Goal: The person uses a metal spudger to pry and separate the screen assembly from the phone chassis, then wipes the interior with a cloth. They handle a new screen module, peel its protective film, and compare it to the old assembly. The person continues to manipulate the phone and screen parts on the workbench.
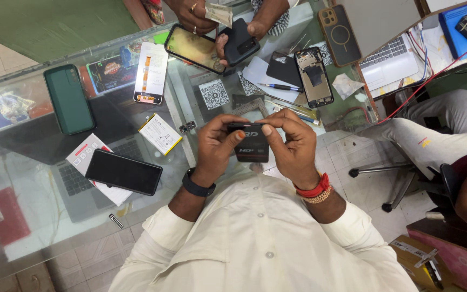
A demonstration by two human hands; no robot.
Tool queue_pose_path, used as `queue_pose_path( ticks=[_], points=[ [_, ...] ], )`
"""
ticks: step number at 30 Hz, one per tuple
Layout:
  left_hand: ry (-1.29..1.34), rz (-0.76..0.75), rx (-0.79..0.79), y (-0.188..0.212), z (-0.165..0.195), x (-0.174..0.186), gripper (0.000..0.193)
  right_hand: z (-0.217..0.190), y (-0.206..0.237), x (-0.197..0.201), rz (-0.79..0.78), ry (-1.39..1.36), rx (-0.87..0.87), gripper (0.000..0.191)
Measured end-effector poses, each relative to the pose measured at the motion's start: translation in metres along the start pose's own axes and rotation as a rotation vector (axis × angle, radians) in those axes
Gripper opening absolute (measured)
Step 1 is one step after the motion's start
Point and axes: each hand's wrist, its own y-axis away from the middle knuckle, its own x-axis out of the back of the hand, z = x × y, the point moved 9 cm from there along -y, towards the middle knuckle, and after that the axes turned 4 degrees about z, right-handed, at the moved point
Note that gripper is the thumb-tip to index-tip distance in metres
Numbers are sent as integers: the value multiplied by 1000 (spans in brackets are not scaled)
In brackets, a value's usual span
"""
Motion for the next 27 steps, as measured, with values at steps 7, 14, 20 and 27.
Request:
queue_pose_path(
  ticks=[7, 14, 20, 27],
  points=[
    [22, 113, -41, -1, -3, 12, 19, -8, -1, 0, 27, 143, 61, 12],
    [179, 191, -83, -1, -3, 15, 15, -16, -5, -9, -54, 197, 155, 24],
    [587, 336, -66, -12, -9, 32, 14, -9, 0, -22, -186, 373, 157, 41],
    [735, 484, -43, -13, -19, 50, 17, -14, 14, -20, -153, 434, 197, 70]
  ],
)
